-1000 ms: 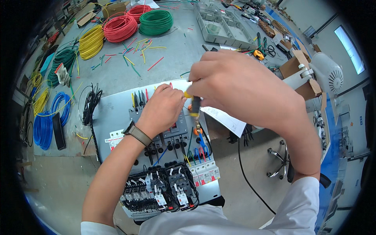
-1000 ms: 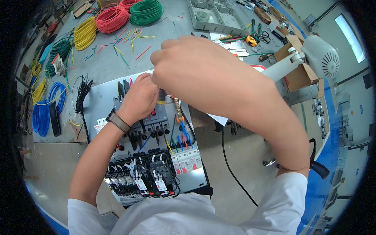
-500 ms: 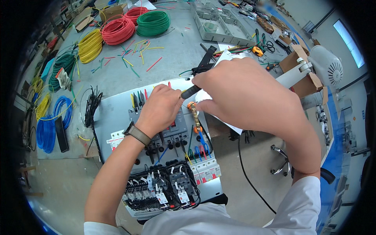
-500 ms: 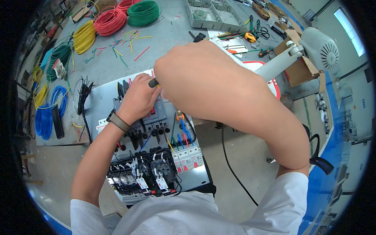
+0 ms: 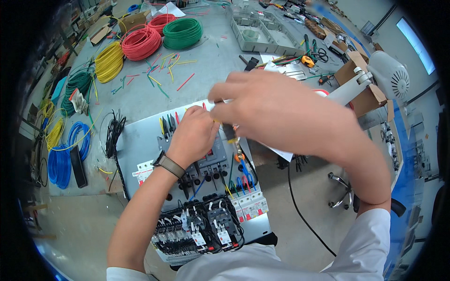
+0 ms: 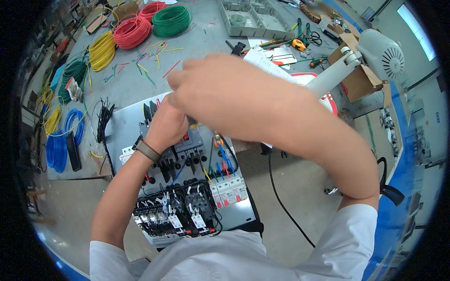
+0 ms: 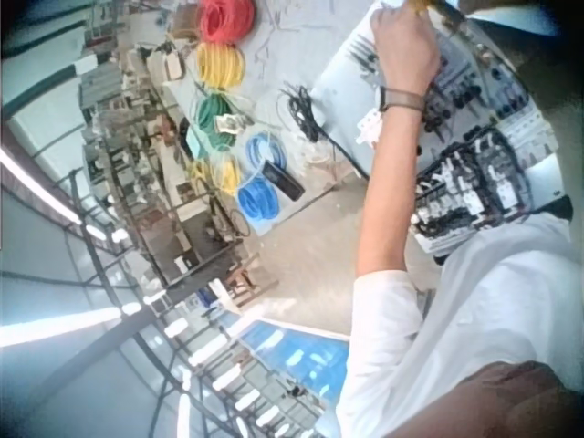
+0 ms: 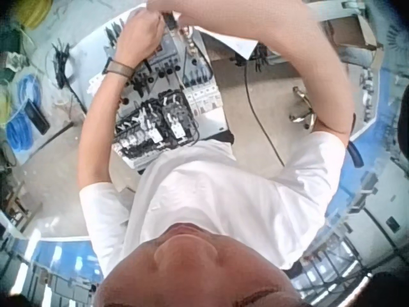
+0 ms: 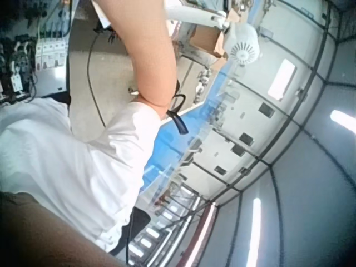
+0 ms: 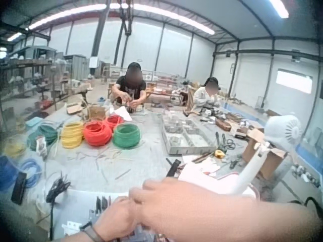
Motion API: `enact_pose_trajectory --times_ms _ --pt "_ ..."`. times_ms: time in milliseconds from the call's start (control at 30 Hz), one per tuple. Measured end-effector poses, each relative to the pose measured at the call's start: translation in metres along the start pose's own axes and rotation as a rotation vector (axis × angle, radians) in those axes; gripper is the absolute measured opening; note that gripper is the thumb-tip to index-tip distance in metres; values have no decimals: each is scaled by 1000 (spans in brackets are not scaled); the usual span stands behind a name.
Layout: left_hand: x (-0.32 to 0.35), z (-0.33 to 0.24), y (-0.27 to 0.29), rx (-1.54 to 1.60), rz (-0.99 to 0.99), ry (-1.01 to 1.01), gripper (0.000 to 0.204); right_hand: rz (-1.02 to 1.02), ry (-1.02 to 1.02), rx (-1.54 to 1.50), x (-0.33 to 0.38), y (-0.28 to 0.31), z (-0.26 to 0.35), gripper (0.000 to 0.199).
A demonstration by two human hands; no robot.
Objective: The person connects multiple colored wires to terminals on an electrical panel using a screwdriver. They strip wire ends, insert them into terminal blocks, and tighten the screws to secure the connections.
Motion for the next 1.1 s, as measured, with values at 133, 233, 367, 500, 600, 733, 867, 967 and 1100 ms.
enact_pose_trajectory --times_ms 133,233,367,500,600,733,867,967,1100 --pt "-7 -5 0 1 36 0 11 88 -385 12 -19 -24 5 40" --pt "-5 9 -8 -52 40 -32 13 -11 -514 -170 -23 -27 6 52" --pt "3 4 -2 -41 -12 -14 13 88 -257 -97 -4 5 4 51" --pt "-1 0 0 -26 16 -3 14 230 -209 15 -16 13 5 30" --pt "-2 3 -2 -48 76 -20 14 339 -506 12 -29 -2 8 29" --pt "0 0 3 -34 135 71 16 355 -456 -37 -25 3 2 31" --pt "0 0 3 -36 25 -30 14 65 -127 55 -7 16 6 20" --pt "4 5 -1 -66 44 -20 16 124 -25 125 -8 9 5 24" --pt "2 5 -3 -72 80 -59 17 205 -293 76 -21 -18 3 32"
Point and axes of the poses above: each hand's wrist, its own x-axis away from the middle knuckle, its own y-axis out of the back of the hand, z = x × y, the point moved 1 cm from there along -x, towards the middle knuckle, and after that the axes turned 2 degrees about -x, right-handed, at the moved point
